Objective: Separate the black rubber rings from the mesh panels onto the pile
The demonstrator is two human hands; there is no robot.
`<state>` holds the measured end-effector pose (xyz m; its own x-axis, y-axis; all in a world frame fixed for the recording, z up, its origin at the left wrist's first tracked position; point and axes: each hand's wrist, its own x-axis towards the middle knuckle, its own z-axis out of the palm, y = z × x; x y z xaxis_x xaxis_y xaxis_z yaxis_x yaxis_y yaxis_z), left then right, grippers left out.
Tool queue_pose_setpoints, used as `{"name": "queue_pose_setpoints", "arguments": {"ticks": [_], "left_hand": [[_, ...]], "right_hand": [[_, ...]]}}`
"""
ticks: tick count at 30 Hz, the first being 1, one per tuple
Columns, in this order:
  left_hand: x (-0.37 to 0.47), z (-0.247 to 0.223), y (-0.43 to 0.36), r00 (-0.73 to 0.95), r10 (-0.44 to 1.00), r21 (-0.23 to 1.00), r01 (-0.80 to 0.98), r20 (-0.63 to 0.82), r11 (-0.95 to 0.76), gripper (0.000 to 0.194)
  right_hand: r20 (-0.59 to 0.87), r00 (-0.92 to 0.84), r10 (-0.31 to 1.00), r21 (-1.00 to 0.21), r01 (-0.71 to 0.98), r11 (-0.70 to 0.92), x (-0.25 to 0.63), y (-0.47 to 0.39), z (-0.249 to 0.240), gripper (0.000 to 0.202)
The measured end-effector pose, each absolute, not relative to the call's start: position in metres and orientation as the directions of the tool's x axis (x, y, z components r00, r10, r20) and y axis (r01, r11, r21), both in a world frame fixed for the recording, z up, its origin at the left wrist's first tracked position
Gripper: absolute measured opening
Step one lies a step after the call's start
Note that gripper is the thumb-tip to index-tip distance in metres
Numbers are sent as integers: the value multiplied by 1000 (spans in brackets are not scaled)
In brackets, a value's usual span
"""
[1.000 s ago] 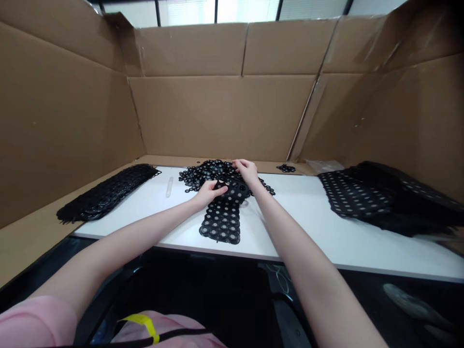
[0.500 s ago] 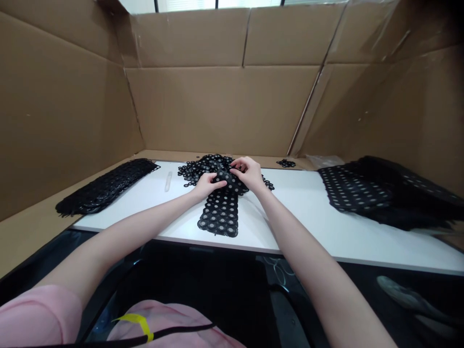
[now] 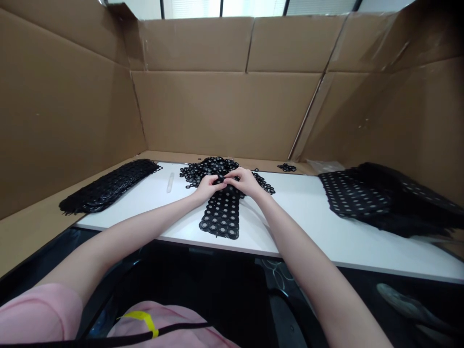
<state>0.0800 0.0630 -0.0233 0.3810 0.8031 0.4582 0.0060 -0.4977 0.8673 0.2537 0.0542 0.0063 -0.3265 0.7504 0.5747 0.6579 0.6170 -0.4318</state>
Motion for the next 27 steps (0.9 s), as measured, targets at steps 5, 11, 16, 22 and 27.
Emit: {"name": "queue_pose_setpoints", "arguments": {"ticks": [5,11,16,22,27], "left_hand": [[81,-21,63,326,831,869,51,451,-492,35],[81,-17,61,375,816,881,-4,441,-474,21],[81,-20,64,345,809,832,122,476,-541,20],[83,-20,60,354,798,776,244,487,-582,27],[84,-18,57,333,807,758,297,488,-581,32]], "right_hand": [[579,-251,776,-418,726,546,247,58,2,23],[596,-190,780,-436,739,513,247,56,2,25],[682,-284,674,-262,766,587,246,45,8,24],[633,-332,700,-265,756,598,242,50,5,29],[648,-267,713,-278,789,548,240,49,3,41]]}}
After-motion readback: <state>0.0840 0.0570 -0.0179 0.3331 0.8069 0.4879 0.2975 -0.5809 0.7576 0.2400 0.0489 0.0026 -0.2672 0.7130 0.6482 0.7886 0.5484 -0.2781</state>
